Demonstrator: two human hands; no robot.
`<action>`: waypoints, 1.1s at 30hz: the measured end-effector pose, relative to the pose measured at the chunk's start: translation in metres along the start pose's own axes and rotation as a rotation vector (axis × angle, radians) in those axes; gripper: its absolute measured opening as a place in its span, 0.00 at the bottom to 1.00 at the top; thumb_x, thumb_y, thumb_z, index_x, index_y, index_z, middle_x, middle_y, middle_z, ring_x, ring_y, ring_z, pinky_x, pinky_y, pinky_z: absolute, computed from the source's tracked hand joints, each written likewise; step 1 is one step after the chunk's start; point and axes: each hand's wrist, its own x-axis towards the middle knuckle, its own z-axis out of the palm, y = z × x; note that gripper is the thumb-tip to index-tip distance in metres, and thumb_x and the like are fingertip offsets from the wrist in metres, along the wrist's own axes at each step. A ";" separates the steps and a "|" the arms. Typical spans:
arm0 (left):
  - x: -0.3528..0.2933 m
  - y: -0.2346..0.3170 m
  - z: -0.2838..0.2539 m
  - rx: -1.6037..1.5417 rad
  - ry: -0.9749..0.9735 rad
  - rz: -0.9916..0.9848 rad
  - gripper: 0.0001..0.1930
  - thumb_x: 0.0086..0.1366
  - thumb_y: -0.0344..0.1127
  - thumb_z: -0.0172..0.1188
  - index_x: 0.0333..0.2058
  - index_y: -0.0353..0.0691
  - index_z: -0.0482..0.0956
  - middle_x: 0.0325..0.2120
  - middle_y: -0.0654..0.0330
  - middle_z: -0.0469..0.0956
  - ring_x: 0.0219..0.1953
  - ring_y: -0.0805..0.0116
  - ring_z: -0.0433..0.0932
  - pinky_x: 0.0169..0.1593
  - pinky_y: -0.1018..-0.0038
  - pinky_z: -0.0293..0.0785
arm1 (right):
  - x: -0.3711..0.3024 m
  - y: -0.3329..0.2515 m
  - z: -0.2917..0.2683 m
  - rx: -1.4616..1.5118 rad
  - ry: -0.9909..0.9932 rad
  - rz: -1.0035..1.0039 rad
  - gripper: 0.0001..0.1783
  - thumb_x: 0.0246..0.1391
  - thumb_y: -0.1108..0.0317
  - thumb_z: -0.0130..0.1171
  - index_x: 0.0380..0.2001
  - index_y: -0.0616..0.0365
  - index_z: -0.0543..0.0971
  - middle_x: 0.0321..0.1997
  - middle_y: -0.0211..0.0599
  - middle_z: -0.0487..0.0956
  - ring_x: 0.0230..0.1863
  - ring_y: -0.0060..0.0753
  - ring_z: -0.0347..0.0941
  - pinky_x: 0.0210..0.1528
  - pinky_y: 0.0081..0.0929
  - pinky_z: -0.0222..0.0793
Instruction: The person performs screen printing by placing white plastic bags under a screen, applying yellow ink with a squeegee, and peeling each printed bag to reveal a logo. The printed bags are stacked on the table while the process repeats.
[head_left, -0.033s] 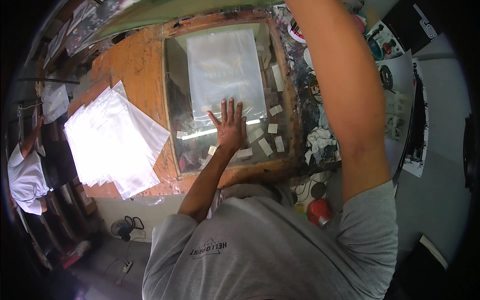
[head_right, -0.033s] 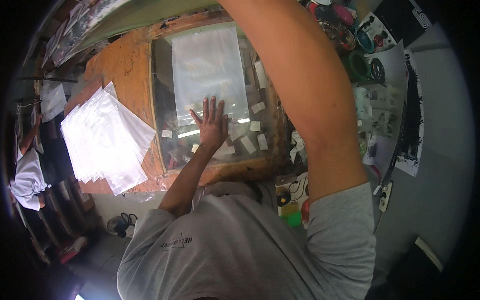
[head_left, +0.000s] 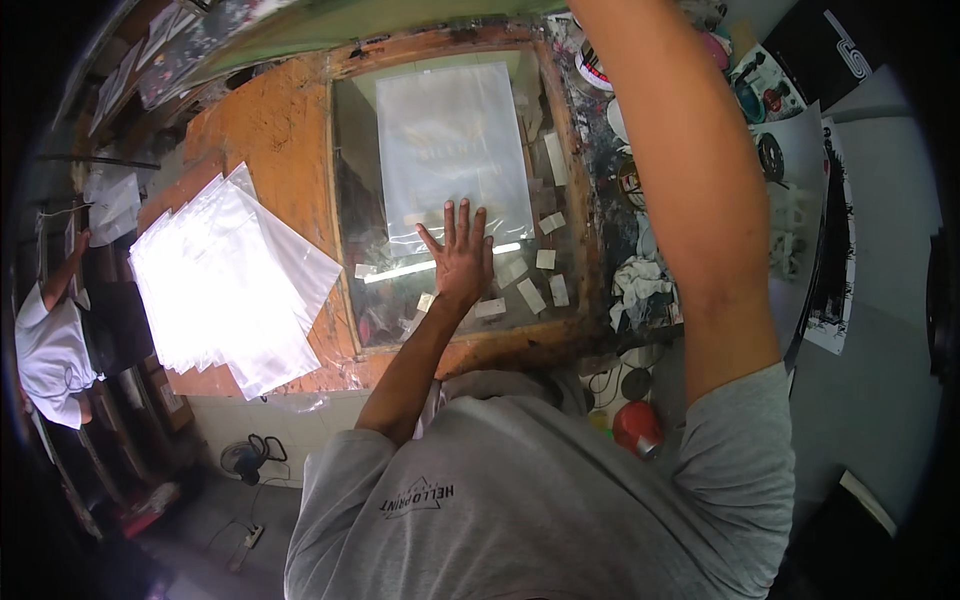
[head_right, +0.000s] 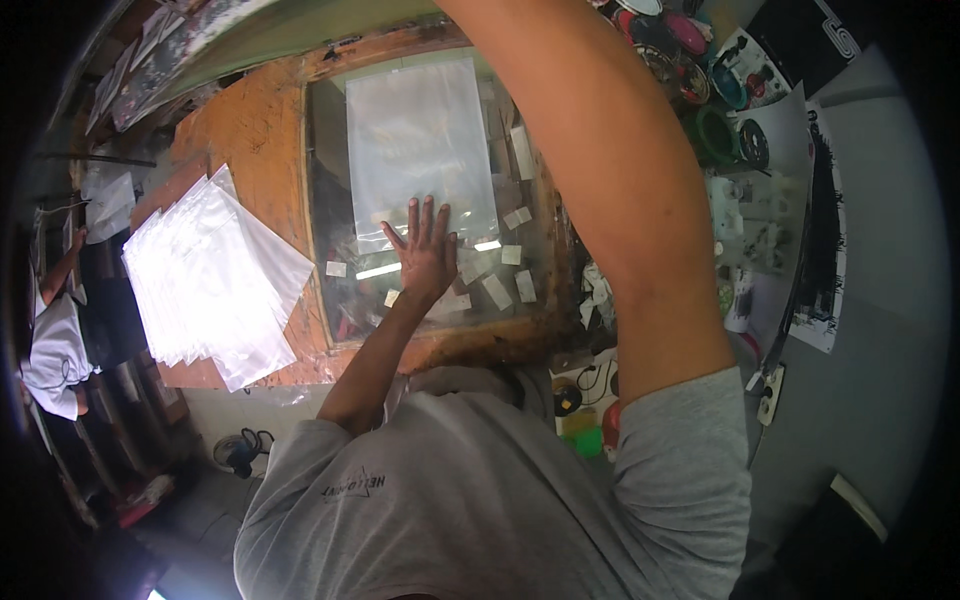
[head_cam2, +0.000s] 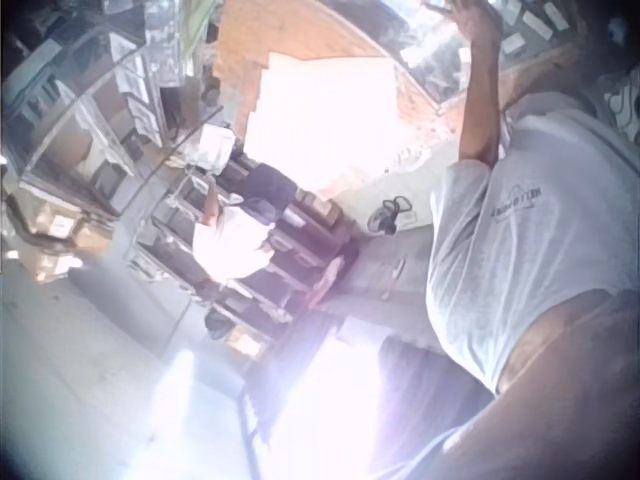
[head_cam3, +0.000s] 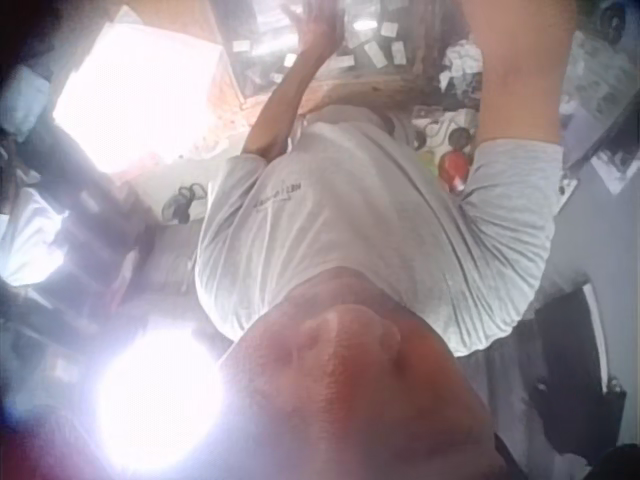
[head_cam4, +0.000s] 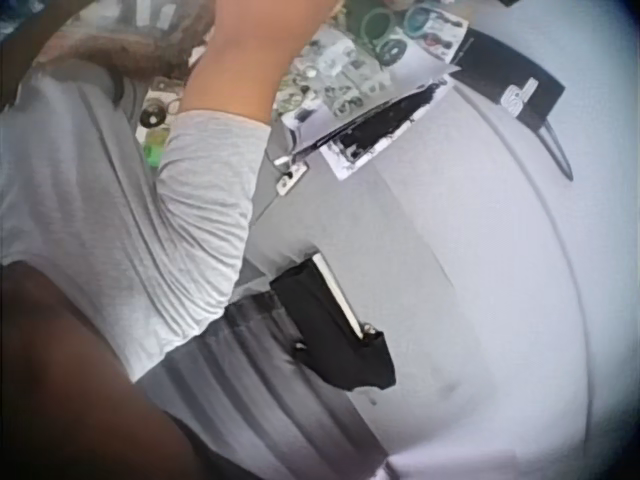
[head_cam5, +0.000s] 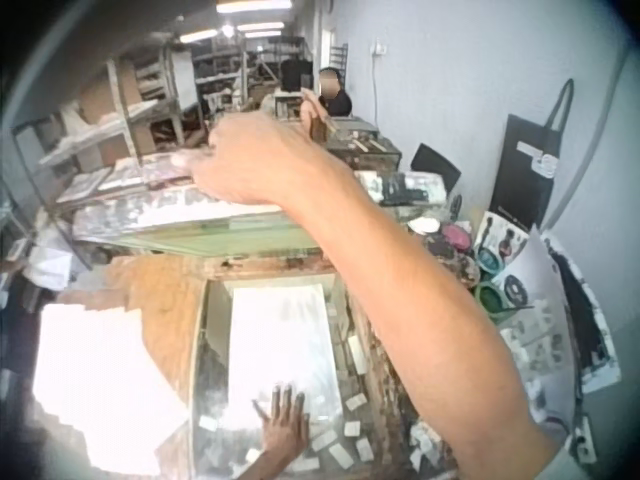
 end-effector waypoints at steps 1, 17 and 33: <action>-0.001 -0.002 -0.001 0.000 0.008 0.010 0.27 0.74 0.43 0.53 0.69 0.47 0.67 0.75 0.53 0.55 0.79 0.49 0.44 0.70 0.22 0.28 | 0.001 -0.008 -0.001 0.003 0.065 -0.018 0.39 0.71 0.40 0.46 0.52 0.74 0.81 0.52 0.64 0.83 0.54 0.56 0.82 0.60 0.48 0.76; -0.064 0.006 -0.152 -2.260 0.124 -1.028 0.22 0.70 0.46 0.65 0.54 0.40 0.73 0.53 0.55 0.72 0.61 0.52 0.73 0.65 0.46 0.69 | -0.226 -0.026 0.209 0.176 0.062 0.133 0.27 0.49 0.68 0.61 0.56 0.59 0.76 0.42 0.48 0.73 0.48 0.52 0.69 0.52 0.49 0.60; -0.067 -0.024 -0.097 -2.137 0.075 -1.414 0.08 0.74 0.38 0.61 0.43 0.43 0.72 0.42 0.58 0.76 0.51 0.59 0.78 0.59 0.53 0.76 | -0.036 0.169 0.382 -0.121 0.189 0.111 0.19 0.58 0.73 0.62 0.53 0.48 0.80 0.46 0.34 0.83 0.52 0.45 0.76 0.56 0.52 0.64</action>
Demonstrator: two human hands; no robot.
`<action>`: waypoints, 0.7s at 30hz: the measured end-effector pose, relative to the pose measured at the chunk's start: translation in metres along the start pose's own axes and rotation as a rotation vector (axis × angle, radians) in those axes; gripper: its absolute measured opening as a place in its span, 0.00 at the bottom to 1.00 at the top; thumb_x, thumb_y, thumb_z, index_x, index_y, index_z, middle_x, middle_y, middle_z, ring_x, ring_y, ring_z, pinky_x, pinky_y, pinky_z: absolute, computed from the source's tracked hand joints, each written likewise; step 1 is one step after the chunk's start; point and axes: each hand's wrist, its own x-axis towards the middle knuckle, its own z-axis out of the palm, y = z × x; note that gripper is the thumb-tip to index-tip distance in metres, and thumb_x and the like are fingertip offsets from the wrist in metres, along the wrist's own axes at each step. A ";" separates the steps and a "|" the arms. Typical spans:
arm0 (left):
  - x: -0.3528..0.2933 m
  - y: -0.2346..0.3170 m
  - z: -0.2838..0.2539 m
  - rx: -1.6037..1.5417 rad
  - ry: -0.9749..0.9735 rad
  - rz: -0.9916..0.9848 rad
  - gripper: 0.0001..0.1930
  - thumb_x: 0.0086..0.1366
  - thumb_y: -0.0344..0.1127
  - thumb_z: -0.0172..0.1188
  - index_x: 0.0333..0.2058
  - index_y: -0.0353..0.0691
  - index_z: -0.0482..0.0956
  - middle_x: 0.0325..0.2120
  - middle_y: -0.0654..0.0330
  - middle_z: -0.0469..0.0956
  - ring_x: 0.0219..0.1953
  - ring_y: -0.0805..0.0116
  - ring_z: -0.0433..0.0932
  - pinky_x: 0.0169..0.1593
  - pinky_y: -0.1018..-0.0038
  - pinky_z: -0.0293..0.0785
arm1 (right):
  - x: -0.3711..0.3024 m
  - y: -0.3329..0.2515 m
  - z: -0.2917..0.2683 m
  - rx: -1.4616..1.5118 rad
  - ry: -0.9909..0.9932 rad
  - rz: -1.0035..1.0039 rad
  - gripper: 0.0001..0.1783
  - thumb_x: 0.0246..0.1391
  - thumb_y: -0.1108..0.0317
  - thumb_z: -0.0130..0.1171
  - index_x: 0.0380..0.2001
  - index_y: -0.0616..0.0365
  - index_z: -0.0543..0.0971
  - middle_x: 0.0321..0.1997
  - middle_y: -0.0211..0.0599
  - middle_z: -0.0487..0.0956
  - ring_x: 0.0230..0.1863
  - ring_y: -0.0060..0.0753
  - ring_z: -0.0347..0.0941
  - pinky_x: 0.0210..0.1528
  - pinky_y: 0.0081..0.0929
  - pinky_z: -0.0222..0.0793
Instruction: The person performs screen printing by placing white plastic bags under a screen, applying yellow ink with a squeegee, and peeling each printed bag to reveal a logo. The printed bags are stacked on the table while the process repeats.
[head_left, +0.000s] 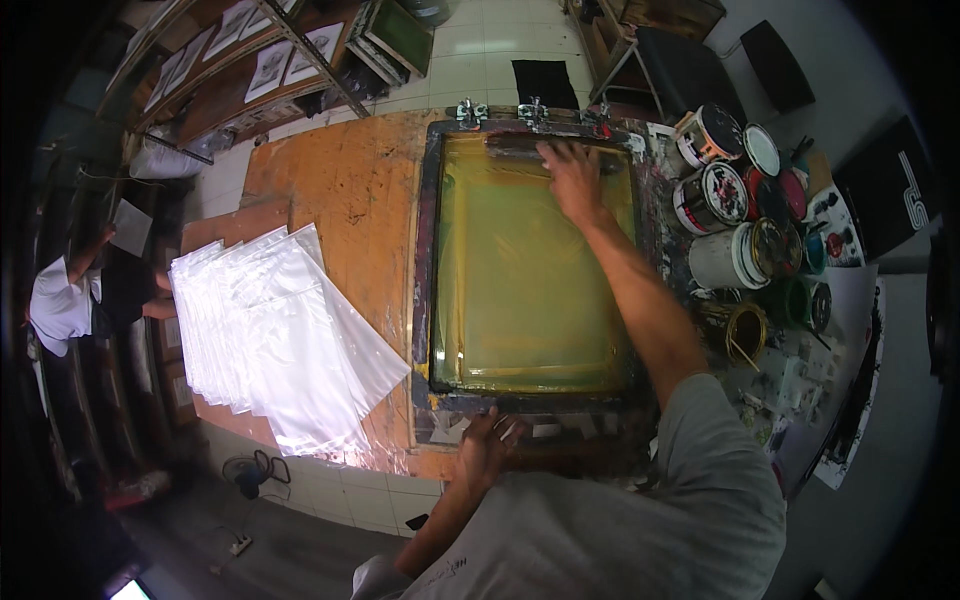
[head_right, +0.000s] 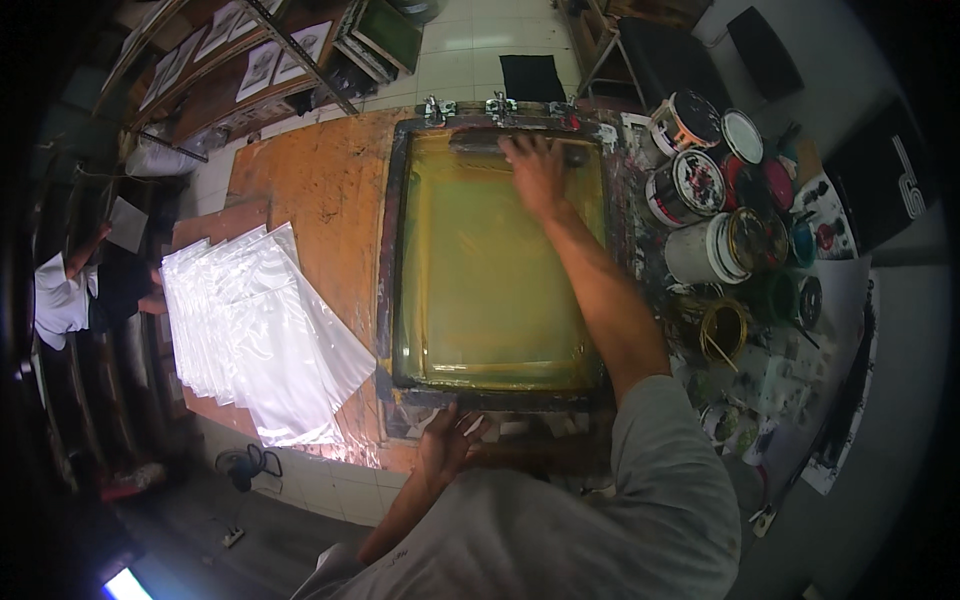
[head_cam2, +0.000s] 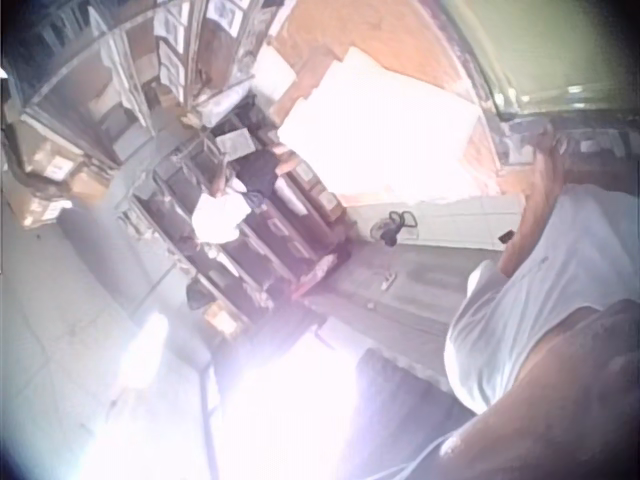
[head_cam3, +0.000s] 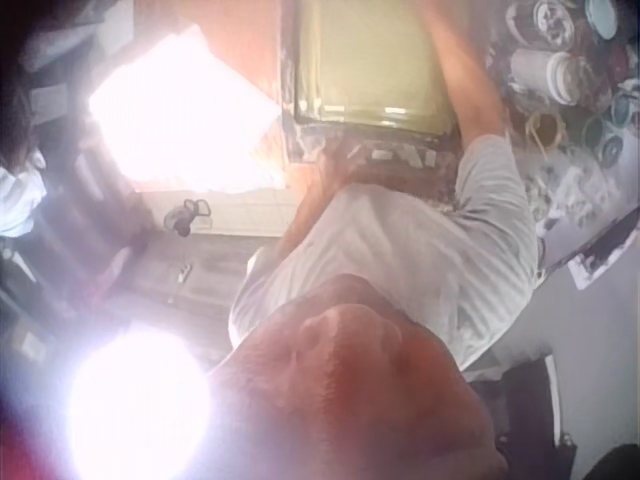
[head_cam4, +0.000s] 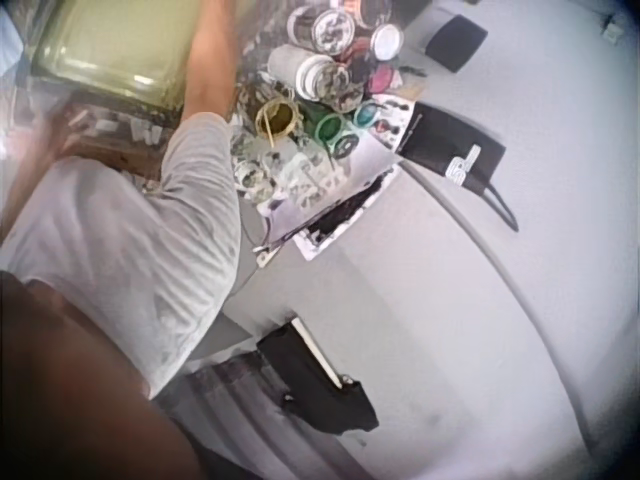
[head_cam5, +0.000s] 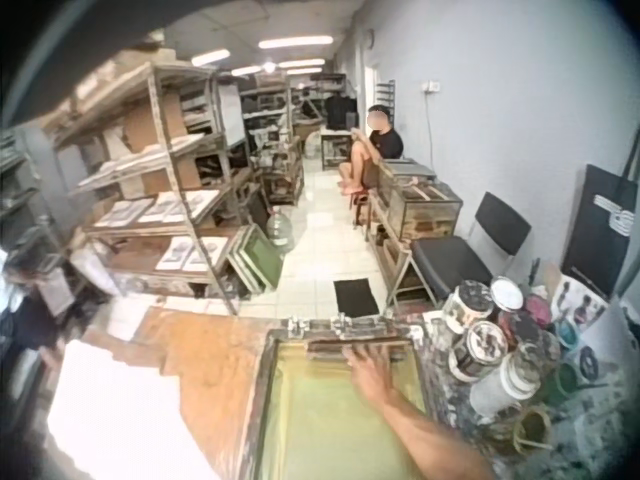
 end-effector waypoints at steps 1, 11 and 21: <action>-0.006 0.003 0.009 0.027 -0.002 0.011 0.09 0.74 0.39 0.60 0.43 0.43 0.72 0.42 0.58 0.76 0.52 0.59 0.78 0.59 0.53 0.76 | 0.004 -0.012 0.001 0.023 -0.035 0.019 0.19 0.58 0.72 0.62 0.53 0.48 0.80 0.46 0.34 0.83 0.52 0.45 0.77 0.56 0.53 0.65; -0.020 0.015 0.021 0.030 -0.063 -0.004 0.08 0.76 0.37 0.58 0.45 0.43 0.71 0.42 0.59 0.76 0.53 0.61 0.79 0.61 0.54 0.77 | 0.033 -0.012 -0.018 0.142 -0.162 0.007 0.21 0.58 0.71 0.63 0.55 0.48 0.82 0.48 0.43 0.85 0.48 0.49 0.81 0.56 0.54 0.68; -0.010 0.000 0.003 0.072 -0.016 0.032 0.10 0.74 0.38 0.61 0.45 0.42 0.70 0.44 0.59 0.73 0.54 0.58 0.77 0.61 0.50 0.77 | -0.020 -0.007 -0.071 0.197 -0.329 0.027 0.25 0.56 0.77 0.61 0.58 0.52 0.80 0.55 0.44 0.83 0.56 0.49 0.78 0.59 0.51 0.65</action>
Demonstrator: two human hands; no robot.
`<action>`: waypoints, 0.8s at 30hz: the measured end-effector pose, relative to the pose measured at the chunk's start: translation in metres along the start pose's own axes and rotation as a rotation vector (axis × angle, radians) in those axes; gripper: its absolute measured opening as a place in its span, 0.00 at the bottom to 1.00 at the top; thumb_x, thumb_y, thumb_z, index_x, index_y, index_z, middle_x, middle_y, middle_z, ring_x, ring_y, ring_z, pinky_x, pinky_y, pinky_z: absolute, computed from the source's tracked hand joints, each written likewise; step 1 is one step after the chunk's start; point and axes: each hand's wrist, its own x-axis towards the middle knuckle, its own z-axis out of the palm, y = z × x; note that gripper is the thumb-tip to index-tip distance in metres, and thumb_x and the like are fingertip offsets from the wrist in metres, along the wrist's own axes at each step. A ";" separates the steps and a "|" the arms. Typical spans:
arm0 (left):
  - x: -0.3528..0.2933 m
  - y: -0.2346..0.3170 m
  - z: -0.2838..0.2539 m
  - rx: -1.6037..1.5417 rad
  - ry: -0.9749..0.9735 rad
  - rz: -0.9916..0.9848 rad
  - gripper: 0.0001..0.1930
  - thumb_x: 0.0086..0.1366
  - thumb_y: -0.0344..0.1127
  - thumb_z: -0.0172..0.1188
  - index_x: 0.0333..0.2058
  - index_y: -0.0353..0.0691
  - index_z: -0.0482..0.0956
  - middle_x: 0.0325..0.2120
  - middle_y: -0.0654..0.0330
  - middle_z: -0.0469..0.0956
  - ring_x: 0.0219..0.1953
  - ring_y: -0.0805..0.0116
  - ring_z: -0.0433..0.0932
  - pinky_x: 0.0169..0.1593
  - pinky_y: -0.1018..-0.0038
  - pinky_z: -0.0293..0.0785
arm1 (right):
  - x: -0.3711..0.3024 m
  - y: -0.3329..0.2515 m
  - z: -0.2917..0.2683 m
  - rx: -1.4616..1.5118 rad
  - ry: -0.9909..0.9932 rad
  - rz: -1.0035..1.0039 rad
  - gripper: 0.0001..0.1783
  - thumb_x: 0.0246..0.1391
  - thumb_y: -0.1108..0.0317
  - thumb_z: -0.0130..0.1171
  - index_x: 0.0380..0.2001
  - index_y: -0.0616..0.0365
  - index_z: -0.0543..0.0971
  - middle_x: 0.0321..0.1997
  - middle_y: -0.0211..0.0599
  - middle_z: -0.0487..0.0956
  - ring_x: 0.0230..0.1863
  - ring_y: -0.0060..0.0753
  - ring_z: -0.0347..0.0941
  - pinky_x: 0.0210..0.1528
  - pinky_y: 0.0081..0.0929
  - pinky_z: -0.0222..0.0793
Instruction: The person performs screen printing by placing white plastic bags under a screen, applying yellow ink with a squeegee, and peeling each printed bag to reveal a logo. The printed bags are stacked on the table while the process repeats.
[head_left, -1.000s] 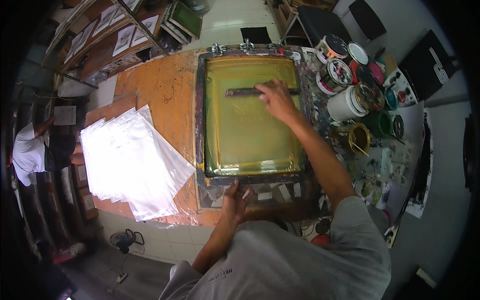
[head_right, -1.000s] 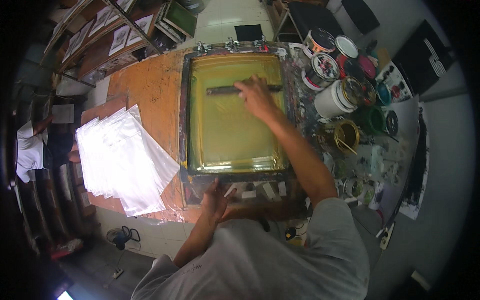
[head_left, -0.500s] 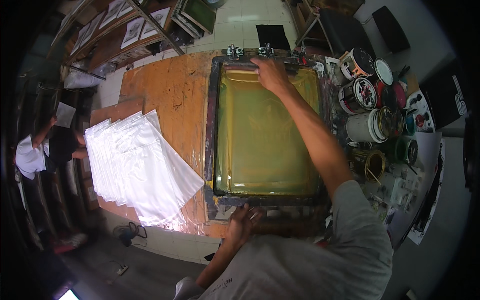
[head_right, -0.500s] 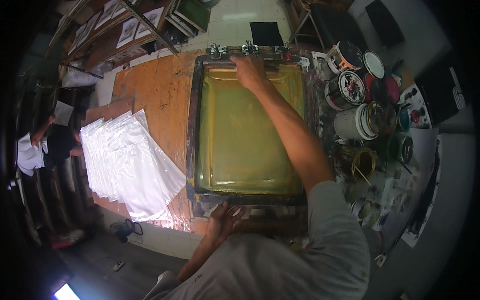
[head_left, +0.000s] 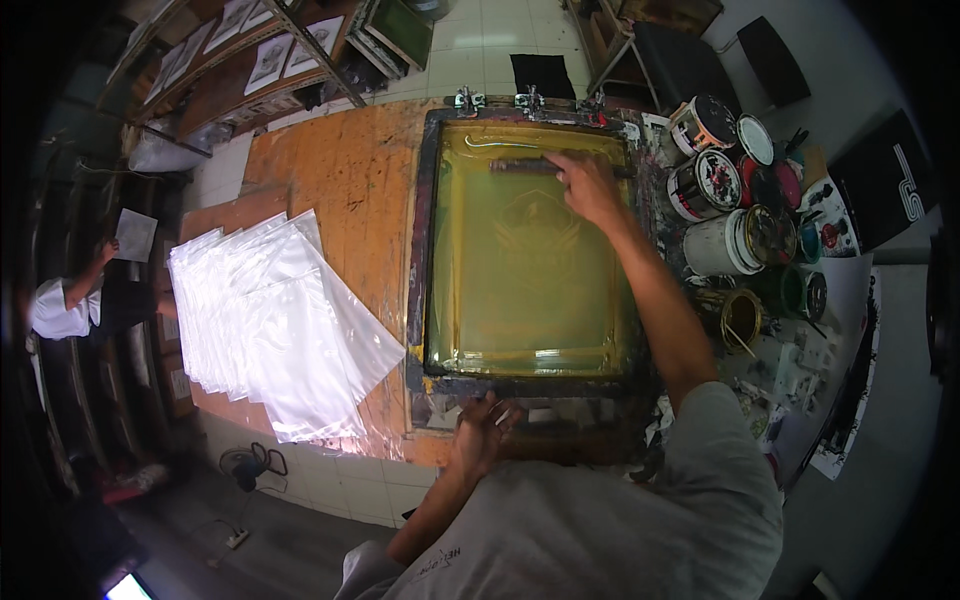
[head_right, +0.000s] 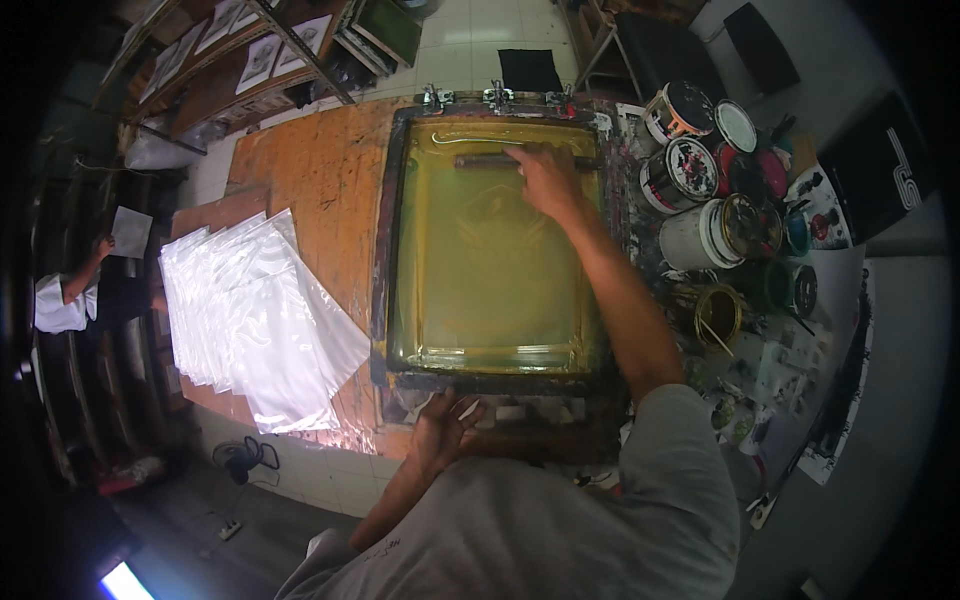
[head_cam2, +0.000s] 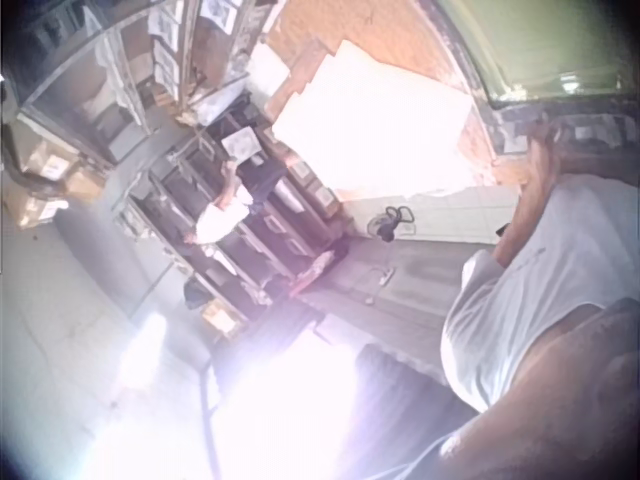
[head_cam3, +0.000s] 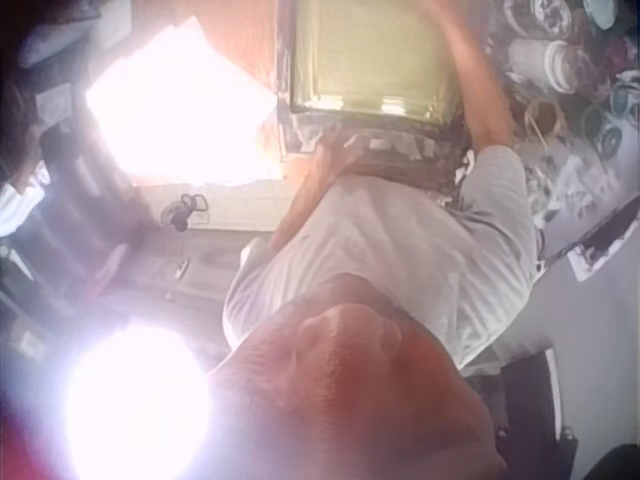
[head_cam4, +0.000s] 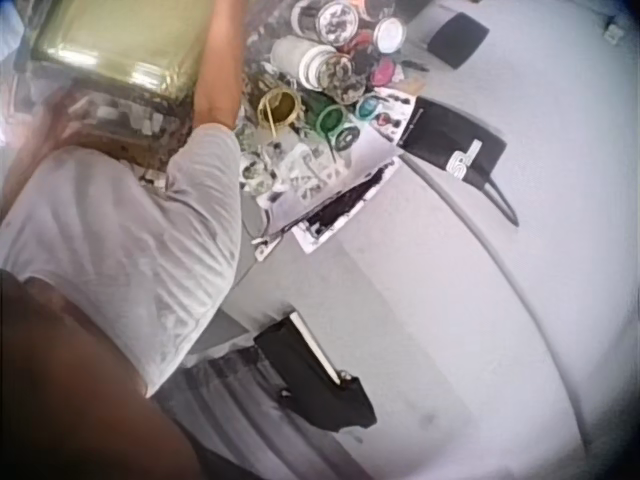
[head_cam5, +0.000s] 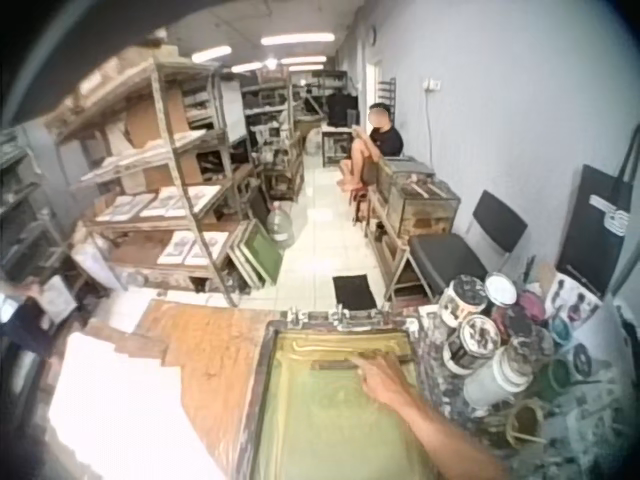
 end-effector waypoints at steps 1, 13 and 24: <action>0.000 -0.002 -0.001 0.008 0.006 0.016 0.09 0.74 0.39 0.60 0.45 0.43 0.71 0.46 0.59 0.74 0.55 0.57 0.76 0.62 0.49 0.75 | 0.008 0.002 -0.002 0.024 -0.014 0.024 0.25 0.56 0.76 0.61 0.58 0.51 0.80 0.55 0.43 0.83 0.56 0.49 0.77 0.59 0.50 0.65; -0.003 -0.010 0.006 0.077 -0.033 0.160 0.13 0.73 0.36 0.58 0.50 0.36 0.71 0.46 0.54 0.73 0.59 0.52 0.74 0.65 0.49 0.72 | -0.134 -0.109 0.019 -0.064 0.033 0.008 0.27 0.53 0.76 0.60 0.58 0.47 0.80 0.50 0.39 0.82 0.57 0.45 0.75 0.59 0.53 0.62; 0.023 -0.024 -0.012 0.118 -0.076 0.197 0.22 0.68 0.38 0.58 0.57 0.34 0.71 0.51 0.55 0.73 0.56 0.59 0.74 0.56 0.53 0.71 | -0.250 -0.198 -0.037 0.080 -0.181 0.108 0.28 0.47 0.79 0.63 0.54 0.52 0.78 0.41 0.38 0.82 0.49 0.46 0.76 0.53 0.48 0.60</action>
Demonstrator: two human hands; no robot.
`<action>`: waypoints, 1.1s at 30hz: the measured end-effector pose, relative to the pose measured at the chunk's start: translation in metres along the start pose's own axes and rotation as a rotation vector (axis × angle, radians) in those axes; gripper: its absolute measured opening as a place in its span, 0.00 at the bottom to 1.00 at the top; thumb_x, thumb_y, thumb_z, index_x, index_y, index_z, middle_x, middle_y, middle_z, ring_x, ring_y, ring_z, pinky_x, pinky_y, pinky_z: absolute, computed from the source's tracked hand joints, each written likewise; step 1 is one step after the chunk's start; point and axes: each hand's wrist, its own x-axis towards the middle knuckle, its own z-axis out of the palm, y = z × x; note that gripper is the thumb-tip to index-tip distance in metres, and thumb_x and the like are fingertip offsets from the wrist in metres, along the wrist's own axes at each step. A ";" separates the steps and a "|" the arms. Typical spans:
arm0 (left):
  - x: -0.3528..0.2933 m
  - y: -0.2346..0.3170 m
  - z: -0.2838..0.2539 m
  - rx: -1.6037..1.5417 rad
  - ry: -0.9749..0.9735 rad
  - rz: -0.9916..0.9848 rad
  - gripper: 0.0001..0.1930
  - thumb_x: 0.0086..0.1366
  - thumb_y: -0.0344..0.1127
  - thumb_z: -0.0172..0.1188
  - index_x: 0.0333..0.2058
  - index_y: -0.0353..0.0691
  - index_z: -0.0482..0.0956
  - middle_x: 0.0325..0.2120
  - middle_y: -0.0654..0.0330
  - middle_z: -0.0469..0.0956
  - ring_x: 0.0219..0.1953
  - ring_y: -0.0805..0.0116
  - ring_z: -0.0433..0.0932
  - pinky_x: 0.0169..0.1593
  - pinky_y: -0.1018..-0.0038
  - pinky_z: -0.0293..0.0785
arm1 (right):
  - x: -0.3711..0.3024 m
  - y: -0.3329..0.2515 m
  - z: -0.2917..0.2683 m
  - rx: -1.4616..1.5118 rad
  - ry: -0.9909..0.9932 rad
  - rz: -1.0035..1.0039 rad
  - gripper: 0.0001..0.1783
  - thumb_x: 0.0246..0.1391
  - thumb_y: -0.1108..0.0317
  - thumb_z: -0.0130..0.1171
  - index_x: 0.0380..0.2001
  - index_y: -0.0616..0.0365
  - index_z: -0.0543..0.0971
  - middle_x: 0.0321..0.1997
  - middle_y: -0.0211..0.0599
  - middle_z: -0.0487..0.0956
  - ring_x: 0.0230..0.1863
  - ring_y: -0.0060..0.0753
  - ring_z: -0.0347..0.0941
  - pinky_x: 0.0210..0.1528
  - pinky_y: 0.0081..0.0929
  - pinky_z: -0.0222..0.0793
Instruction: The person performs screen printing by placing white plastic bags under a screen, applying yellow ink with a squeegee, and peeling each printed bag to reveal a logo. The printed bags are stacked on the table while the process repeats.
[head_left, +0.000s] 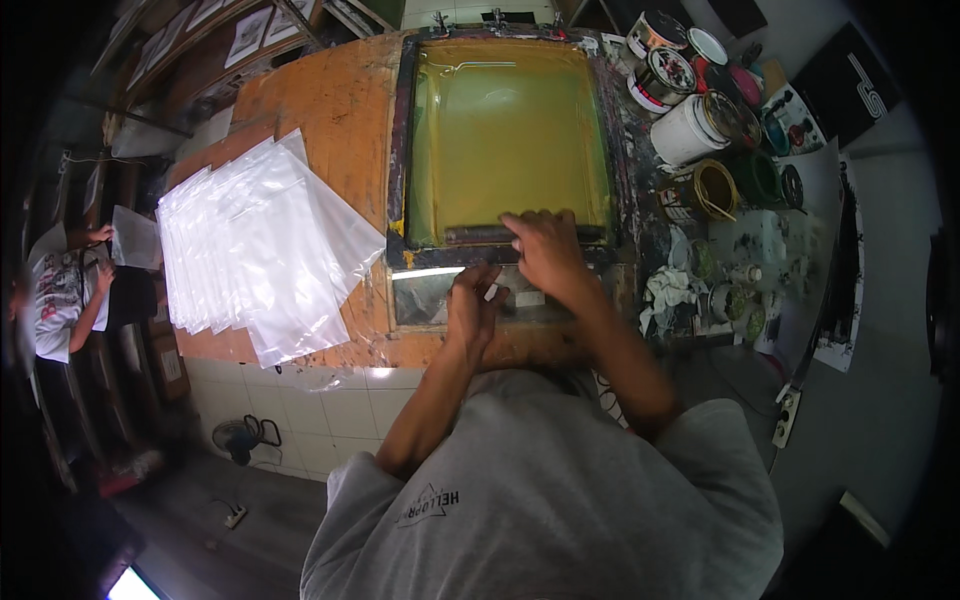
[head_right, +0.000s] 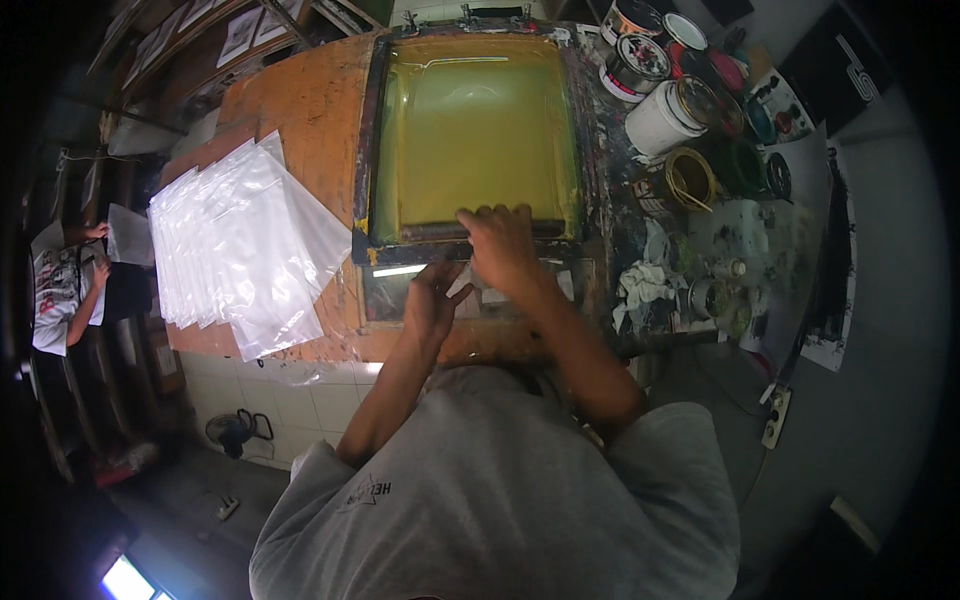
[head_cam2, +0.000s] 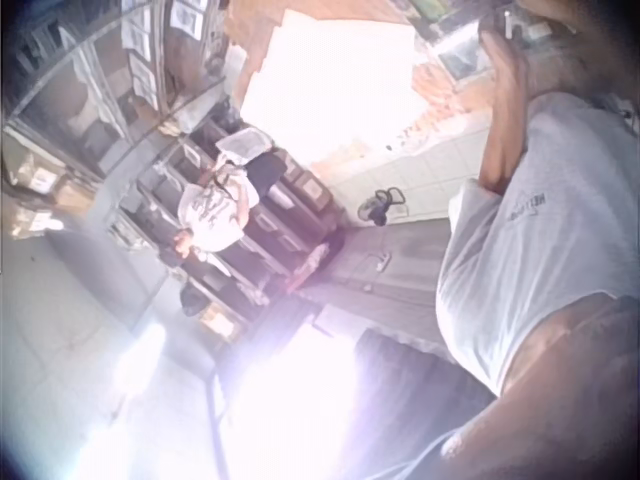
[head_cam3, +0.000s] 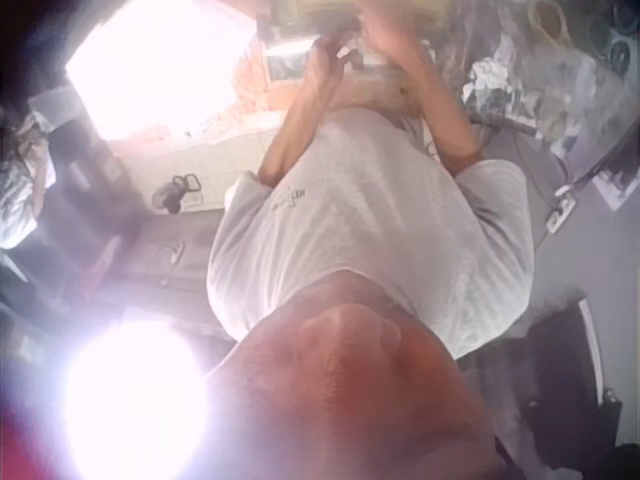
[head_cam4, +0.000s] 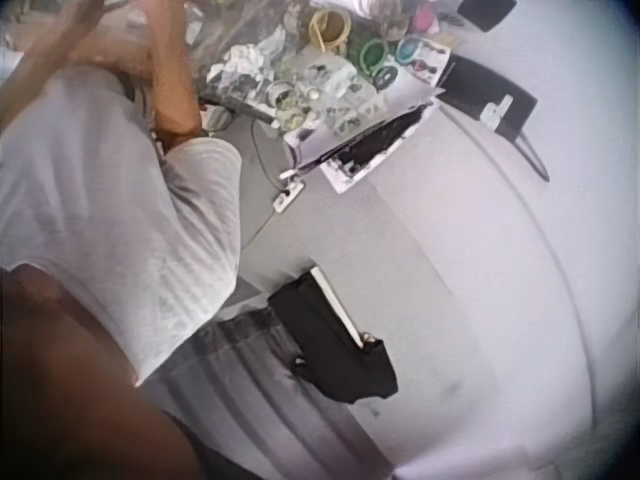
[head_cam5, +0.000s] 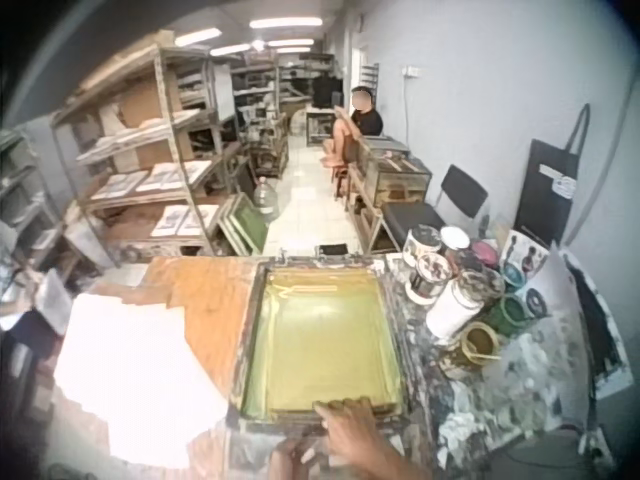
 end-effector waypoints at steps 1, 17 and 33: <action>0.001 0.000 0.004 -0.007 0.040 -0.006 0.23 0.68 0.38 0.58 0.58 0.34 0.70 0.51 0.54 0.73 0.56 0.59 0.74 0.56 0.52 0.70 | 0.010 0.004 -0.001 -0.027 -0.016 -0.010 0.27 0.48 0.78 0.64 0.55 0.52 0.78 0.39 0.38 0.82 0.48 0.46 0.76 0.52 0.48 0.60; 0.009 -0.007 0.014 0.012 0.215 -0.055 0.32 0.67 0.48 0.56 0.65 0.38 0.65 0.49 0.54 0.69 0.61 0.51 0.70 0.64 0.37 0.61 | 0.095 0.063 0.055 -0.181 0.158 -0.077 0.42 0.49 0.69 0.73 0.68 0.44 0.70 0.51 0.39 0.71 0.61 0.43 0.69 0.70 0.89 0.31; -0.001 -0.001 0.019 -0.106 0.250 -0.029 0.10 0.69 0.40 0.62 0.44 0.45 0.75 0.40 0.59 0.76 0.50 0.57 0.76 0.52 0.47 0.75 | 0.340 0.172 0.005 -0.198 0.114 -0.064 0.42 0.53 0.59 0.74 0.70 0.39 0.68 0.56 0.40 0.79 0.64 0.47 0.72 0.68 0.70 0.52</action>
